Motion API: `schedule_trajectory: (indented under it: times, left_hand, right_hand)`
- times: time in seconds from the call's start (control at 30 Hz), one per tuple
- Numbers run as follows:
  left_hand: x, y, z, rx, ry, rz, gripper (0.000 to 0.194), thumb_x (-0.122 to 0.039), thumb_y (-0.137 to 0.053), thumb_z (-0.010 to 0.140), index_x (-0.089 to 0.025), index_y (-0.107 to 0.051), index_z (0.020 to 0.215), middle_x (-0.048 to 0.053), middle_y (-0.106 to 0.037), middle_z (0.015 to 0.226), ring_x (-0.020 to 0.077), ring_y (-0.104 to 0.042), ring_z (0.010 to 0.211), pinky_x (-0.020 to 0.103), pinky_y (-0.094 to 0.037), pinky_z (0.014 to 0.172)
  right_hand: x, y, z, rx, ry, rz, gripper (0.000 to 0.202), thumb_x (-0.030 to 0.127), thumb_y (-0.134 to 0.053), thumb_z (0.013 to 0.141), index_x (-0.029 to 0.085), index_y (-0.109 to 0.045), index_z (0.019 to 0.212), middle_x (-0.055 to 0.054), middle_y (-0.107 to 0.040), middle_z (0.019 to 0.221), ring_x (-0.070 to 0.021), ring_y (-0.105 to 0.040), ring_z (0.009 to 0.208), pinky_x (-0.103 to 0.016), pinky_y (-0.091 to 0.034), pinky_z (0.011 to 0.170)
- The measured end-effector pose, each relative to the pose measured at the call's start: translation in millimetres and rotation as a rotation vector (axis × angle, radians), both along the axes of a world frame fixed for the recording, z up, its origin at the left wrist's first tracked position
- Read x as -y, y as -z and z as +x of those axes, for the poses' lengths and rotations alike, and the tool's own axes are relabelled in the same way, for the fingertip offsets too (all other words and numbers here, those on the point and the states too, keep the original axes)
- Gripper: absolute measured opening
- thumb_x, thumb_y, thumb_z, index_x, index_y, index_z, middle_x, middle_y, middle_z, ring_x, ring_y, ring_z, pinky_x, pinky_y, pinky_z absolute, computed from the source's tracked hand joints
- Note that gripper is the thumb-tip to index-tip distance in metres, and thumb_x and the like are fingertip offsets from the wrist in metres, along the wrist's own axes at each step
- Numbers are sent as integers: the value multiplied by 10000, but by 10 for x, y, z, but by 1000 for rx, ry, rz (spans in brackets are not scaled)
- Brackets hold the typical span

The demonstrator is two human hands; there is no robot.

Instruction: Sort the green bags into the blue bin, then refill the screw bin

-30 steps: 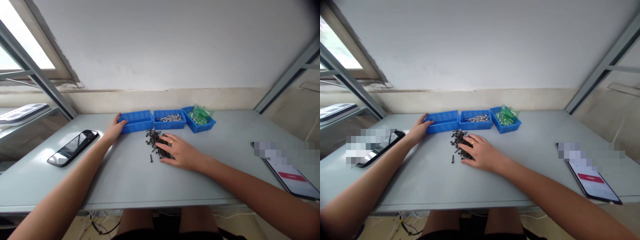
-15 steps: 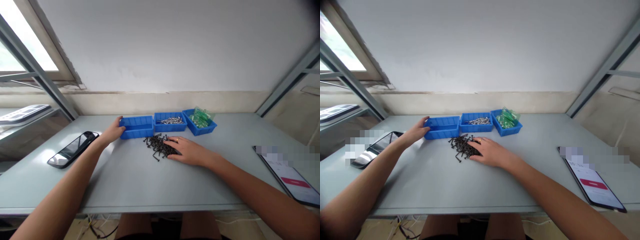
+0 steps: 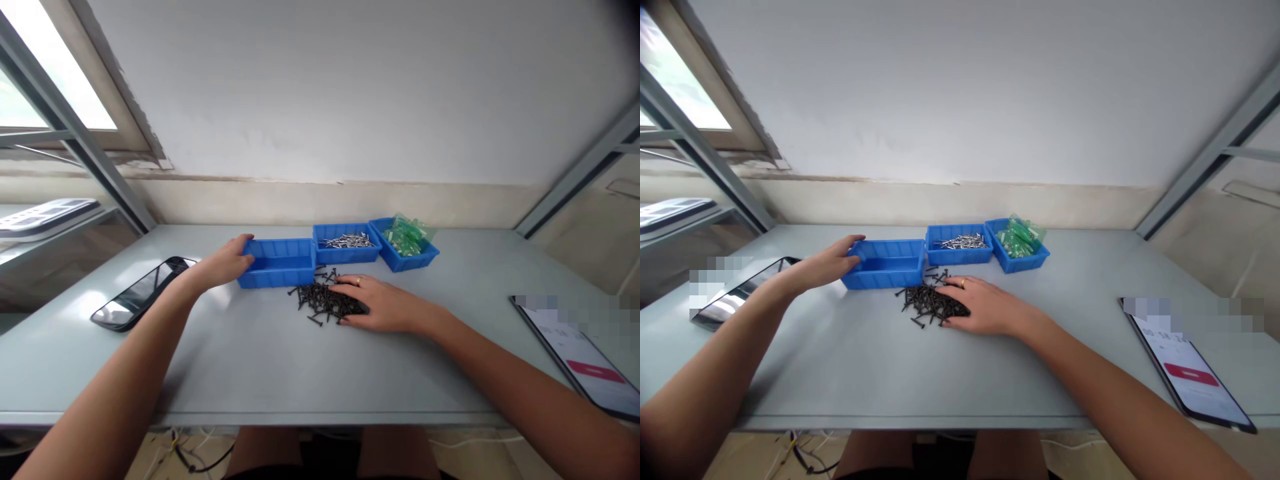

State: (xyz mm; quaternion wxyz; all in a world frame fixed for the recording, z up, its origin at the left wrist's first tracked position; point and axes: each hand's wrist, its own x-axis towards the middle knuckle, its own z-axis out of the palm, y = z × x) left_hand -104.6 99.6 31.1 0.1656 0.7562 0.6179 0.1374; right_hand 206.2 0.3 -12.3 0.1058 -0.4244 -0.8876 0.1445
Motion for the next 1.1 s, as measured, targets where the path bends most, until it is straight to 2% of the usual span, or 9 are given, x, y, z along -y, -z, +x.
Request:
schedule_trajectory:
  times: [0.23,0.37,0.53,0.63,0.7,0.77,0.83,1.0,1.1]
  left_hand:
    - [-91,129,29,34,-133,155,681,-149,-393,759,-117,-286,1431,183,-431,1409,336,-449,1263,477,-397,1009]
    - [-79,150,67,51,-147,177,638,-147,-393,775,-81,-324,1407,220,-462,1363,345,-462,1248,482,-411,1000]
    - [76,60,231,62,-130,264,596,-236,-417,846,-101,-302,1415,218,-383,1401,338,-428,1269,490,-385,1022]
    - [270,-37,380,149,75,627,434,-258,-446,877,-176,-459,1303,142,-437,1352,263,-525,1157,397,-449,962]
    - [421,-69,490,138,314,623,277,-245,-423,904,-186,-593,1115,83,-615,1088,201,-607,969,334,-490,870]
    - [564,-51,604,92,560,540,241,-236,-424,914,-178,-633,1019,59,-660,942,184,-614,905,310,-491,831]
    - [680,9,711,51,703,454,231,-251,-442,919,-181,-639,1017,51,-664,891,180,-610,877,301,-492,793]
    - [823,141,877,158,688,351,185,-308,-507,908,-188,-633,971,35,-667,877,164,-613,848,270,-490,736]
    - [834,152,895,237,637,355,133,-285,-541,888,-197,-640,905,9,-673,796,144,-617,755,249,-480,659]
  right_hand:
    - [2,-53,50,-66,-22,71,576,452,-597,815,249,-469,1339,-114,-460,1387,-290,-444,1249,-446,-390,1011]
    - [6,-165,81,-38,-60,106,293,351,-609,820,210,-635,1076,-95,-626,1069,-234,-594,952,-354,-479,790]
    - [4,-170,55,49,-116,45,148,262,-535,871,207,-664,918,-47,-640,859,-172,-598,749,-270,-429,642]
    - [2,-143,36,30,-134,43,159,245,-517,885,206,-665,926,-44,-640,849,-166,-597,754,-262,-425,650]
    - [3,-144,26,21,-129,62,164,228,-506,892,193,-664,922,-51,-639,857,-173,-596,773,-275,-433,675]
    - [13,-164,8,-4,-105,107,162,215,-504,891,175,-661,907,-63,-633,861,-184,-590,789,-295,-439,696]
    - [38,-195,-27,-119,-48,136,146,220,-516,886,168,-652,895,-59,-628,842,-179,-582,779,-301,-443,702]
    - [106,-209,-154,-690,128,-120,102,283,-552,873,205,-610,905,-13,-649,840,-132,-595,747,-256,-475,671]
    - [92,-145,-189,-843,145,-281,112,309,-583,850,204,-594,885,-6,-634,801,-126,-592,710,-252,-487,632]
